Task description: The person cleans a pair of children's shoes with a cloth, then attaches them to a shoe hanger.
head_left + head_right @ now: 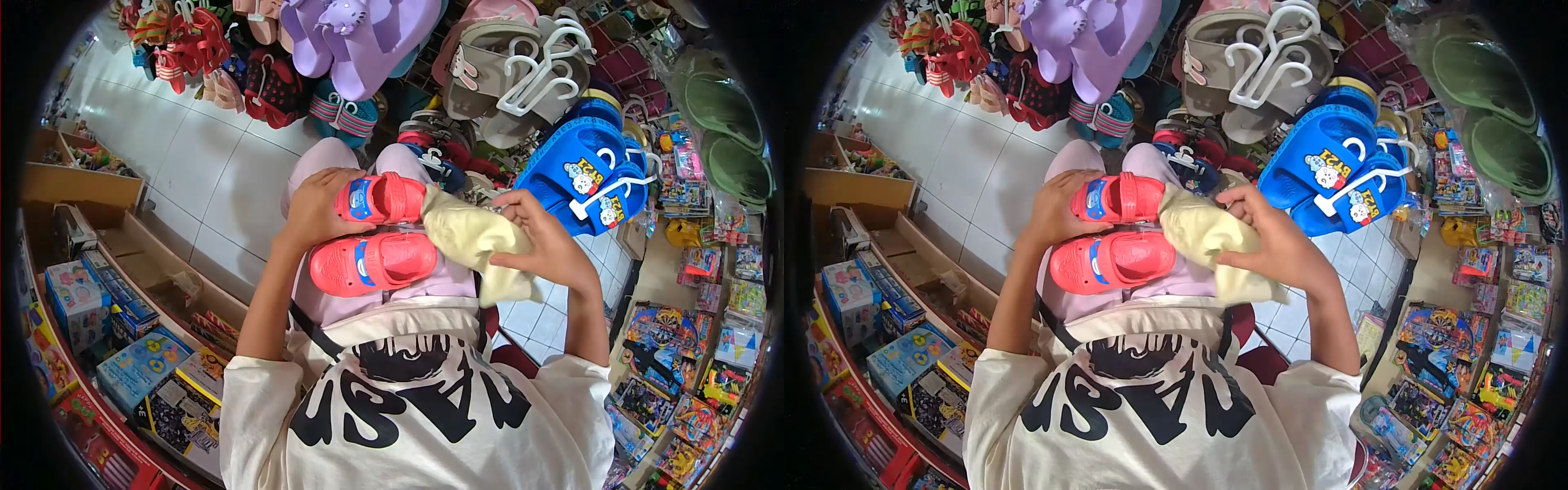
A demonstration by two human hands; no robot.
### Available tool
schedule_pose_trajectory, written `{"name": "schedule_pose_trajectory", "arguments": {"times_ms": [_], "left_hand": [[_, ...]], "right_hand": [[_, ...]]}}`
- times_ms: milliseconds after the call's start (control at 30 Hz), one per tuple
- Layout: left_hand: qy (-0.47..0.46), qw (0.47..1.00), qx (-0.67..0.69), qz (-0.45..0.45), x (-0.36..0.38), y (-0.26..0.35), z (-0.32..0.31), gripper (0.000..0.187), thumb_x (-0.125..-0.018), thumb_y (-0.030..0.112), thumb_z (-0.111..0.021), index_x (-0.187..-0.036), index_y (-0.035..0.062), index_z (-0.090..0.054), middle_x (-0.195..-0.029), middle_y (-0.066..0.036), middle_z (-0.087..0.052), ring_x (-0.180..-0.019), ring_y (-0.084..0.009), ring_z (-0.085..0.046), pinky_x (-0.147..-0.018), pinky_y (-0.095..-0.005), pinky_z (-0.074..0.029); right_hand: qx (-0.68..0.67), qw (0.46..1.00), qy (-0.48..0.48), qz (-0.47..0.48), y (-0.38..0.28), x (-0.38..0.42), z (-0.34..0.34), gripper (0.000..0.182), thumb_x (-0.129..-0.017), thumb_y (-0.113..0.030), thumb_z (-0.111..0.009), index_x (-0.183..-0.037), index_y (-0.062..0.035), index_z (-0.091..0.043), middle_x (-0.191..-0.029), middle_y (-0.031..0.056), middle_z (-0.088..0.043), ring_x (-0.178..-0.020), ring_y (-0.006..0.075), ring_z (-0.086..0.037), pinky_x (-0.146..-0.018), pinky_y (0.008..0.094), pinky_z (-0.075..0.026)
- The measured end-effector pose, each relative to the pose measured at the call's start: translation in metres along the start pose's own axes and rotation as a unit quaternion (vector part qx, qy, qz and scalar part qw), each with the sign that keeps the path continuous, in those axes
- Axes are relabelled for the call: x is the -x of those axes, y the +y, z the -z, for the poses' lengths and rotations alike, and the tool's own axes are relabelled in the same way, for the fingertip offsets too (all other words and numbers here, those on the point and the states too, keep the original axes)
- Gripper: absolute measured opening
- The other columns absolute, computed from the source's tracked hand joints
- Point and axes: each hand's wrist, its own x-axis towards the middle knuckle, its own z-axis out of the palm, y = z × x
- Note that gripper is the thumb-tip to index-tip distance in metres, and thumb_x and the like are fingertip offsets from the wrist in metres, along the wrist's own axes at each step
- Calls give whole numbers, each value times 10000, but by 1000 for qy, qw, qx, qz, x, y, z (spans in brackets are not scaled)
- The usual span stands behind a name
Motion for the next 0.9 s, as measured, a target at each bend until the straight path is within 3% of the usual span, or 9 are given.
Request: {"name": "schedule_pose_trajectory", "arguments": {"times_ms": [100, 233, 367, 467, 533, 567, 667, 800, 900], "left_hand": [[4, 1000, -8, 1, 1, -1, 1, 744, -536, 440, -849, -1145, 75, -626, -1114, -128, -656, -1030, -327, -615, -940, -388, -463], [1, 1000, 3, 2, 1, -2, 0, 745, -540, 442, -846, -1152, 82, -622, -1120, -122, -655, -1032, -330, -614, -944, -393, -461], [5, 1000, 0, -6, 0, -1, 0, 743, -543, 441, -845, -1158, 89, -621, -1117, -125, -656, -1031, -329, -615, -943, -397, -462], [2, 1000, -4, -13, -2, 0, 1, 740, -546, 437, -844, -1160, 90, -621, -1115, -127, -656, -1029, -327, -615, -940, -396, -464], [-2, 1000, -3, -10, -2, -1, 0, 740, -544, 435, -845, -1160, 90, -621, -1115, -128, -656, -1029, -326, -615, -939, -394, -465], [-3, 1000, 0, -9, -2, -1, 0, 740, -543, 434, -845, -1158, 88, -621, -1116, -129, -656, -1030, -326, -615, -939, -394, -464], [-1, 1000, 1, -6, -1, 1, 1, 738, -541, 427, -848, -1151, 78, -622, -1119, -130, -655, -1032, -324, -615, -939, -393, -464], [-8, 1000, -9, -4, 0, -1, 1, 762, -532, 426, -858, -1164, 78, -613, -1146, -111, -651, -1058, -312, -613, -943, -391, -469], [-5, 1000, -6, -7, 1, -3, 2, 771, -528, 424, -863, -1171, 83, -611, -1161, -101, -648, -1070, -305, -614, -945, -389, -472]], "right_hand": [[-132, 991, -14, 11, 7, -9, -1, 548, -744, -53, -764, -1228, -44, -507, -1040, 123, -575, -936, 234, -605, -844, 306, -475], [126, 985, 116, 15, -14, 0, 10, 231, -700, -35, -769, -903, -1, -666, -1000, 100, -593, -877, 275, -618, -762, 335, -504], [120, 988, 94, 23, -27, 19, 29, 207, -708, -105, -779, -837, -15, -644, -1039, 97, -611, -897, 255, -617, -788, 367, -487], [183, 963, 109, 167, -38, 8, 33, 193, -739, -107, -761, -804, -22, -600, -1094, 103, -620, -960, 275, -615, -867, 405, -456], [-19, 970, 117, 214, -13, -21, 14, 208, -828, -122, -706, -922, -26, -548, -1073, 121, -657, -1045, 268, -617, -899, 377, -443], [-112, 979, 108, 130, -20, -34, -2, 236, -868, -174, -685, -945, -19, -525, -986, 112, -660, -966, 250, -637, -822, 326, -469], [20, 975, 189, 114, -2, -92, -59, 395, -904, -260, -641, -1089, -3, -405, -907, 210, -585, -809, 361, -597, -751, 395, -474], [81, 961, 105, 242, 16, -112, -94, 415, -907, -182, -596, -1188, 45, -392, -1139, 214, -481, -1090, 345, -496, -948, 402, -395], [71, 959, 61, 266, 22, -103, -90, 416, -883, -166, -604, -1264, -45, -486, -1255, 178, -476, -1183, 348, -462, -1000, 455, -359]]}}
